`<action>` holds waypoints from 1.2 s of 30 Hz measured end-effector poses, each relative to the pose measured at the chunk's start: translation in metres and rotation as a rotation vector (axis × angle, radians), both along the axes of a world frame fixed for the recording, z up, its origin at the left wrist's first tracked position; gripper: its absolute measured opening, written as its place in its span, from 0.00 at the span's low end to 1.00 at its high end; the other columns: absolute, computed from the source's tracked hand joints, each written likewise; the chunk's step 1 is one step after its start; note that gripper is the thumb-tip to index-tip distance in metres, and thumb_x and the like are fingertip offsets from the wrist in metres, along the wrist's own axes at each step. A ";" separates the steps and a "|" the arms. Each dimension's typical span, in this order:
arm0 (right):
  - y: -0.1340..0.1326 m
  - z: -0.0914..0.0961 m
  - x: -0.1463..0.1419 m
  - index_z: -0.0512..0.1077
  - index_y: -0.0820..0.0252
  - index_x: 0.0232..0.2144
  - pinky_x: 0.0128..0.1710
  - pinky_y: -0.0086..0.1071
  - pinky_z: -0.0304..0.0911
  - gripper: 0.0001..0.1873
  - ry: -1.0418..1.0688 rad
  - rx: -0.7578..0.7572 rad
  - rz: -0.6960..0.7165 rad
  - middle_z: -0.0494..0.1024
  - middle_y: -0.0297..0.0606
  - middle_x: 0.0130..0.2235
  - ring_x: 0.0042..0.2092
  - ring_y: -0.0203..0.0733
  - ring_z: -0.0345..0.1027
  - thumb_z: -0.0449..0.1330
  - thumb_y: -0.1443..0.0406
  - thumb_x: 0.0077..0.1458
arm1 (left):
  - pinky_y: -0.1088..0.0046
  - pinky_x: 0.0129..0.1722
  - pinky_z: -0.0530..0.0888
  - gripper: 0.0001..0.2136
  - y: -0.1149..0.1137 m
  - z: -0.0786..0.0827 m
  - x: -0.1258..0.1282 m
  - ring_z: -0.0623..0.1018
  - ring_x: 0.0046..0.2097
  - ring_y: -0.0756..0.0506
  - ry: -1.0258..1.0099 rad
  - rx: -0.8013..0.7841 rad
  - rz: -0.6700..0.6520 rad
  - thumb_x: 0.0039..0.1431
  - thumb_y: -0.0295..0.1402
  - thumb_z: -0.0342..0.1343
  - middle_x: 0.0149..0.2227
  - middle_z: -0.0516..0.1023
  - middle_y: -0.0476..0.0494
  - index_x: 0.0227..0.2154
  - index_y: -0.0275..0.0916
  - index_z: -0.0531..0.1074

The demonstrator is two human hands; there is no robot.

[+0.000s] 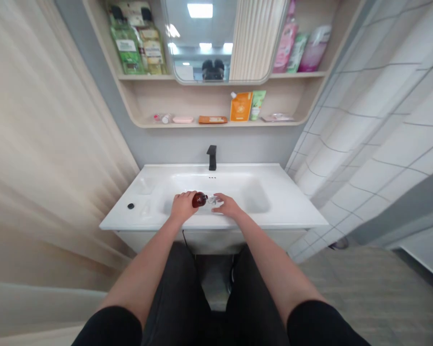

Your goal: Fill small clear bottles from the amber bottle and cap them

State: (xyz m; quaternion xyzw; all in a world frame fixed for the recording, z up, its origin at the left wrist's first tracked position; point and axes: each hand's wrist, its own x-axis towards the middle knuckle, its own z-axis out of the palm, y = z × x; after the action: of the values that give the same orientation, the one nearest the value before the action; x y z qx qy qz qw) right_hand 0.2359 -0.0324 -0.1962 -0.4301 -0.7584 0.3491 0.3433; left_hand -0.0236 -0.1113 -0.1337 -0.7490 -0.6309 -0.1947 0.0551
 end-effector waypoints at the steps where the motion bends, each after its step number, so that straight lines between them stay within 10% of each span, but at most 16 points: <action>1: 0.000 0.000 0.000 0.76 0.50 0.61 0.56 0.44 0.74 0.44 -0.004 0.004 -0.002 0.85 0.41 0.52 0.51 0.52 0.81 0.82 0.60 0.41 | 0.56 0.59 0.67 0.27 0.000 0.000 0.000 0.79 0.58 0.34 0.009 0.007 0.000 0.59 0.34 0.67 0.57 0.83 0.38 0.61 0.45 0.73; 36: -0.003 0.005 -0.002 0.75 0.50 0.61 0.56 0.43 0.74 0.44 -0.008 -0.018 0.008 0.85 0.41 0.51 0.51 0.50 0.81 0.83 0.61 0.42 | 0.51 0.61 0.65 0.28 -0.006 0.004 0.003 0.73 0.61 0.32 0.088 0.114 -0.014 0.63 0.28 0.59 0.61 0.79 0.35 0.67 0.45 0.72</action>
State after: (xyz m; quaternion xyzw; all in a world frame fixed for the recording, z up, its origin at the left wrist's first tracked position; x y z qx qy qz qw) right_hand 0.2337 -0.0358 -0.1915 -0.4314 -0.7583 0.3559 0.3350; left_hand -0.0210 -0.1173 -0.1301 -0.7568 -0.6106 -0.1975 0.1240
